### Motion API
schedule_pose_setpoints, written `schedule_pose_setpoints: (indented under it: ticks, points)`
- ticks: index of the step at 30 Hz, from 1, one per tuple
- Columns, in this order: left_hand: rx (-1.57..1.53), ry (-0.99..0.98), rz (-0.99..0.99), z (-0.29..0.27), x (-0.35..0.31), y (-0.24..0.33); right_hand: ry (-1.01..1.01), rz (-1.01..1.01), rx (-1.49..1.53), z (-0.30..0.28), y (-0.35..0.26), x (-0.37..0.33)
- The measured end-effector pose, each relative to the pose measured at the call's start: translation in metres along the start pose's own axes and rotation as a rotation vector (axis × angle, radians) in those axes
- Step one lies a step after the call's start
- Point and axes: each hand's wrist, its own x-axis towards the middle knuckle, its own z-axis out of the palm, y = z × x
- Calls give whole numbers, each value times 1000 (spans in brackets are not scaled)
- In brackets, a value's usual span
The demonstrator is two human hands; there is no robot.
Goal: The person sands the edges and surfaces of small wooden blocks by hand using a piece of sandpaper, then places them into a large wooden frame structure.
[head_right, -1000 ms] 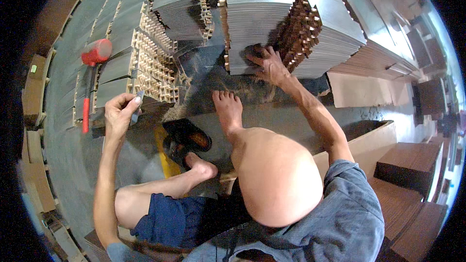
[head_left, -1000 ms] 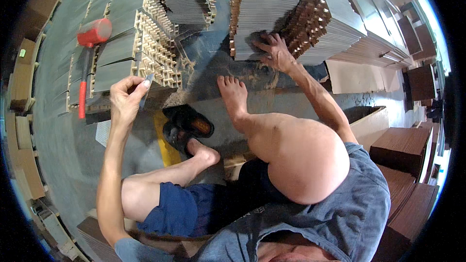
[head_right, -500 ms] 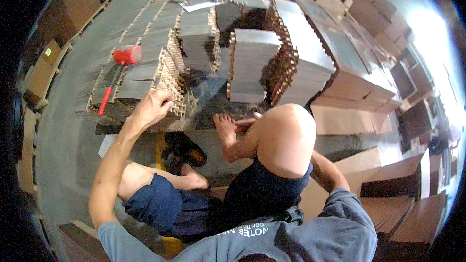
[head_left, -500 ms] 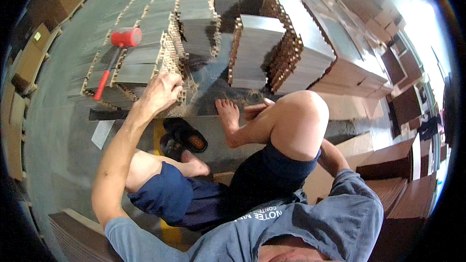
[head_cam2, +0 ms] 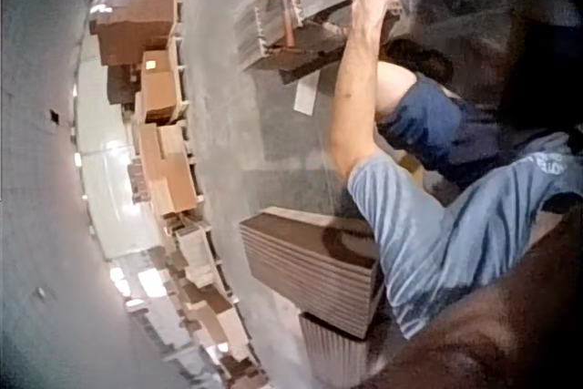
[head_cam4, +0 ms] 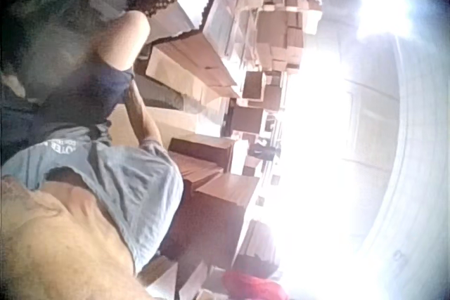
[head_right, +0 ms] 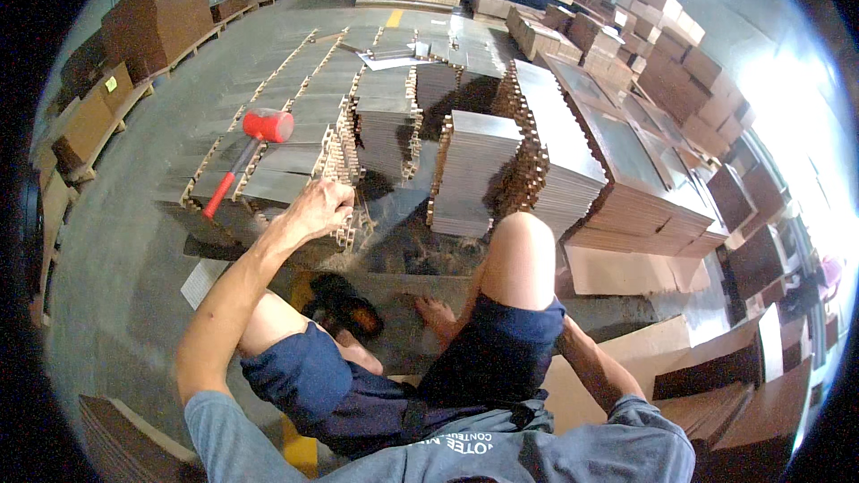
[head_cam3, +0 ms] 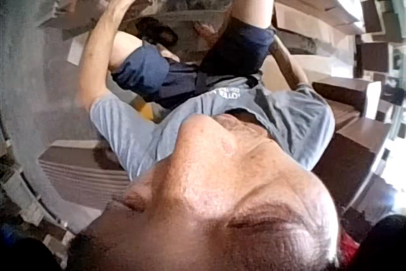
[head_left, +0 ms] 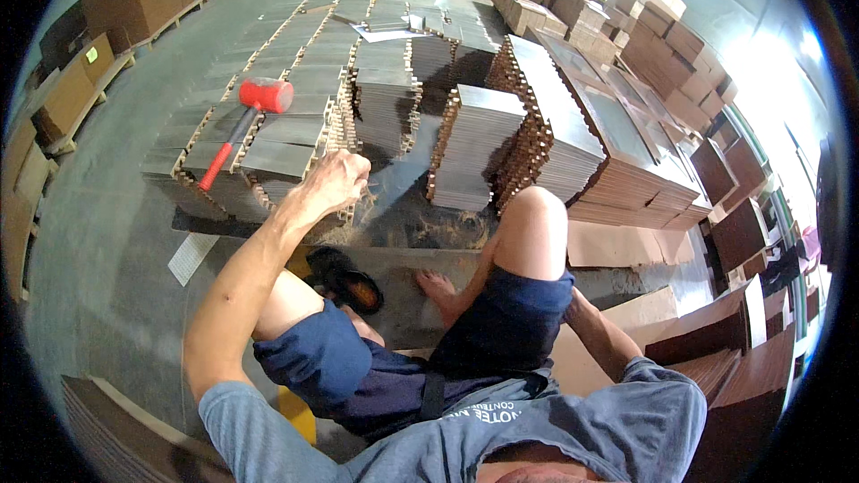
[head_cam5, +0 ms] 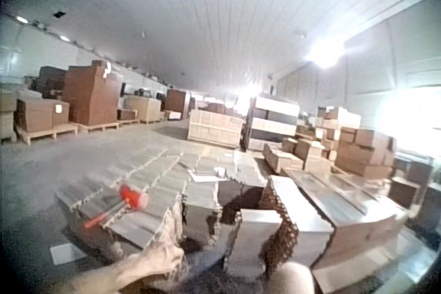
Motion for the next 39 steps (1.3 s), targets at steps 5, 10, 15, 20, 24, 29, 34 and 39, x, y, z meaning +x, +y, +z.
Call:
schedule_pose_setpoints:
  ticks: [5, 10, 15, 20, 24, 29, 34, 39]
  points:
    - [33, 29, 3, -11, -5, 7, 175, -327, -417, 10, -53, 6]
    - [29, 82, -29, -19, -6, 20, 138, -819, -818, 82, -125, 14]
    - [97, 88, 57, -18, -2, 38, -59, -829, -1230, 164, -148, 67]
    - [63, 124, 145, -23, -5, 65, -177, -726, -1368, 203, -158, 182]
    - [110, 115, 174, -19, -19, 60, -101, -910, -1634, 221, -155, 263]
    - [102, 96, 153, -19, -30, 53, 8, -1010, -1916, 205, -151, 345]
    - [113, 101, 106, -25, -44, 36, 119, -921, -2029, 226, -159, 381]
    - [97, 84, 90, -18, -50, 18, 209, -871, -2065, 238, -178, 414]
